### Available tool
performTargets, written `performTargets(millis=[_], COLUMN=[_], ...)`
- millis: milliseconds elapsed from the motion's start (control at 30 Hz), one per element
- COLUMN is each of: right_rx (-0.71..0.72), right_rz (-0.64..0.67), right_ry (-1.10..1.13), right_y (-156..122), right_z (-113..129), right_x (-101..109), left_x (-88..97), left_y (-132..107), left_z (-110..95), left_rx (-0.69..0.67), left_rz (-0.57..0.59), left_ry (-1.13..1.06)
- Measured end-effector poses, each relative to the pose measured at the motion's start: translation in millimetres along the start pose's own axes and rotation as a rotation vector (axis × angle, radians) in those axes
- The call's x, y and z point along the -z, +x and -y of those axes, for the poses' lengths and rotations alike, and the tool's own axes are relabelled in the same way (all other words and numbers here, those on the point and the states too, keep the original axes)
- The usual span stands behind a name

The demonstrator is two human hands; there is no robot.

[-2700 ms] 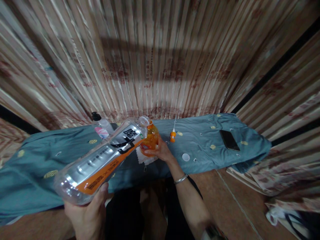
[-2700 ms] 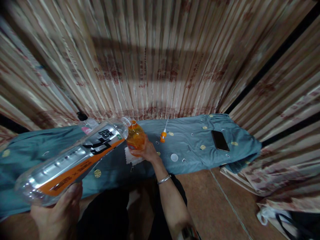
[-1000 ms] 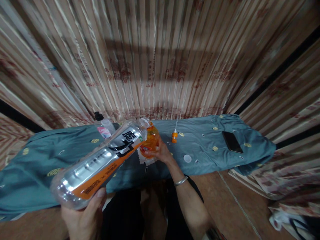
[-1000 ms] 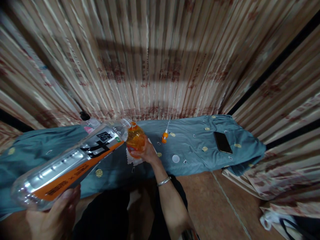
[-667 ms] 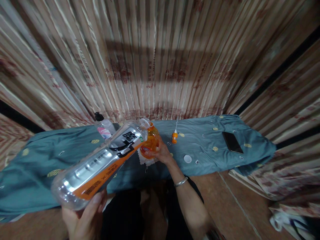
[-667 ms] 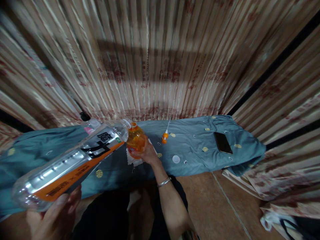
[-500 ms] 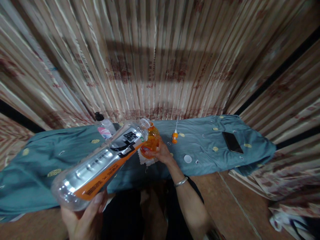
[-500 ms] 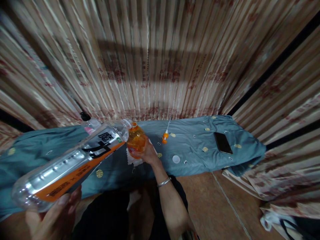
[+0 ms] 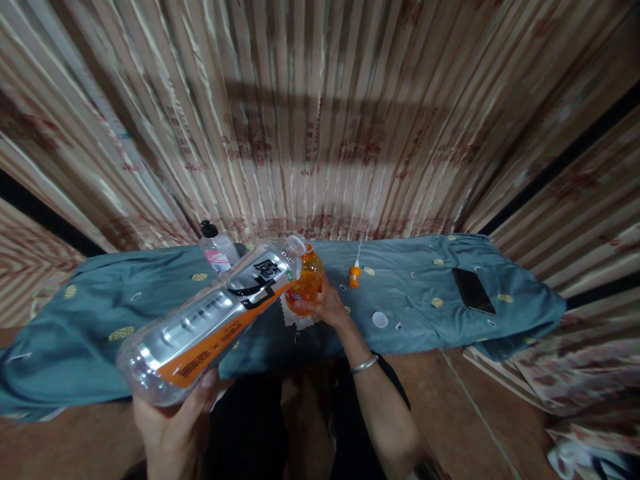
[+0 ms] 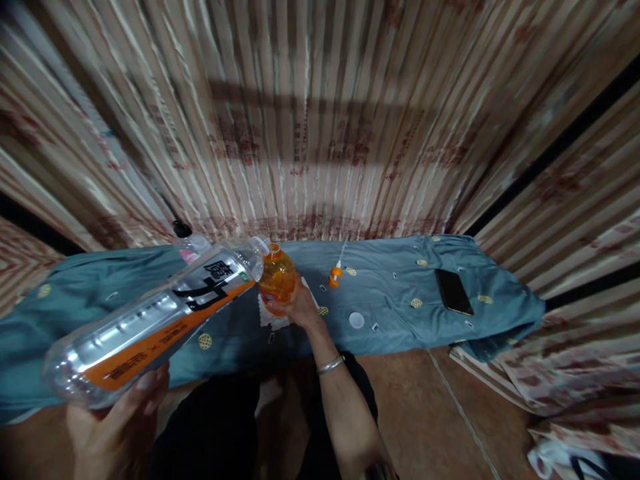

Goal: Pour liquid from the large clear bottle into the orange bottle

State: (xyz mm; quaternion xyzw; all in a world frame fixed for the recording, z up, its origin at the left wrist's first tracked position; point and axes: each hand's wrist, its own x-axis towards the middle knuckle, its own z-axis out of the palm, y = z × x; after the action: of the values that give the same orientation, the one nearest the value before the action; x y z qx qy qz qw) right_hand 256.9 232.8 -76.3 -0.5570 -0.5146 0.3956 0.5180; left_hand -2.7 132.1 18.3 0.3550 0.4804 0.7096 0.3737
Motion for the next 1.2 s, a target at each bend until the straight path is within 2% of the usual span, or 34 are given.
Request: performTargets(millis=[100, 300, 467, 567, 767, 1200], right_rx=[0.020, 0.036, 0.011, -0.004, -0.025, 0.001], right_rz=[0.022, 0.005, 0.024, 0.042, 0.020, 0.027], right_ry=[0.037, 0.082, 0.200, 0.277, 0.251, 0.194], right_y=[0, 1, 2, 4, 6, 4], right_z=[0, -4, -9, -14, -22, -14], right_x=[0, -3, -8, -11, -13, -10], left_x=[-0.5, -5.4, -8.8, -9.2, -11.7, -9.3], left_y=[3, 1, -9, -12, -18, -14], left_z=[0, 1, -1, -2, -5, -7], left_rx=[0.026, 0.033, 0.061, 0.077, 0.099, 0.105], left_rz=[0.026, -0.088, -0.033, -0.057, -0.067, -0.121], left_ry=[-0.073, -0.103, -0.185, -0.192, -0.186, -0.162])
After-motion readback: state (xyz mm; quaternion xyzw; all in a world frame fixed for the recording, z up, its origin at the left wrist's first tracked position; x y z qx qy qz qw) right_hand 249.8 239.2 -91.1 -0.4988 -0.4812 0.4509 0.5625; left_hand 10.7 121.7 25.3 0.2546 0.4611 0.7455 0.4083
